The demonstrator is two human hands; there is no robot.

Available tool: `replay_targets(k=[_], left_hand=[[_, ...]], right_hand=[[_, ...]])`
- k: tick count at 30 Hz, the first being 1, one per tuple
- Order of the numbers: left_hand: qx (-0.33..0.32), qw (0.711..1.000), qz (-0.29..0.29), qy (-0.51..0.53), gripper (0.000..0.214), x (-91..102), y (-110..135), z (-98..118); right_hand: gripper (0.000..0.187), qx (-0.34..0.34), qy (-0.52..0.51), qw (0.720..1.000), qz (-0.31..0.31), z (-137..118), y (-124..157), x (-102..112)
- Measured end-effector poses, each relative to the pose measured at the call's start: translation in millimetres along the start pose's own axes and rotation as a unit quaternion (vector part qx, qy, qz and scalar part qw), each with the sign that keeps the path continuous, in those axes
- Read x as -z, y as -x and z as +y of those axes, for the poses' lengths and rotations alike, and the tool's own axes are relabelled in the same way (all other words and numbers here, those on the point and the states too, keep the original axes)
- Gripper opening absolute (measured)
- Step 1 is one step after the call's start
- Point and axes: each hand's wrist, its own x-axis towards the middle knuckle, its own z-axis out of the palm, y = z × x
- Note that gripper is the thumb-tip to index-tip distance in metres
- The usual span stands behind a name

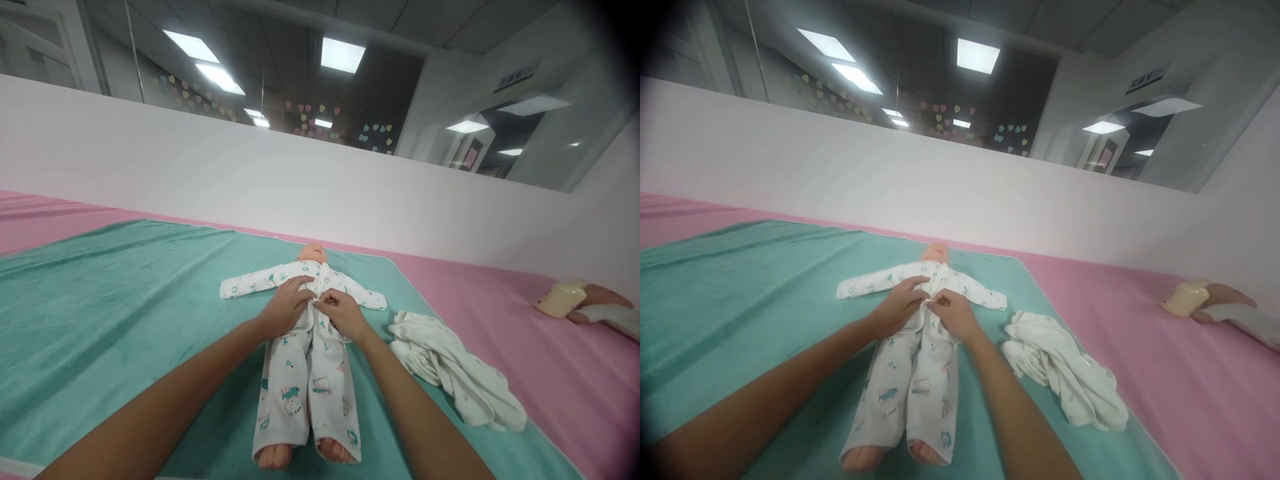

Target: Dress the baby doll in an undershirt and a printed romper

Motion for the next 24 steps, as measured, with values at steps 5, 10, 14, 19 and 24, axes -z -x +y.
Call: replay_targets(k=[5, 10, 14, 19, 24], left_hand=[[0.068, 0.995, 0.003, 0.079, 0.030, 2.7, -1, 3], [0.100, 0.989, 0.024, 0.111, 0.023, 4.6, 3, 6], [0.118, 0.984, 0.078, 0.113, 0.020, 6.0, 4, -6], [0.207, 0.952, 0.185, 0.129, 0.013, 22.9, 10, -47], [0.341, 0.871, 0.315, 0.161, 0.012, 48.1, 23, -86]], right_hand=[[0.022, -0.012, -0.001, 0.995, 0.100, 13, -5, -1], [0.023, -0.004, 0.087, 0.975, 0.203, 31, -11, 7], [0.026, -0.026, 0.126, 0.970, 0.206, 45, -14, 18], [0.021, -0.057, 0.181, 0.951, 0.244, 60, -14, 45], [0.023, -0.120, 0.235, 0.903, 0.338, 74, -10, 87]])
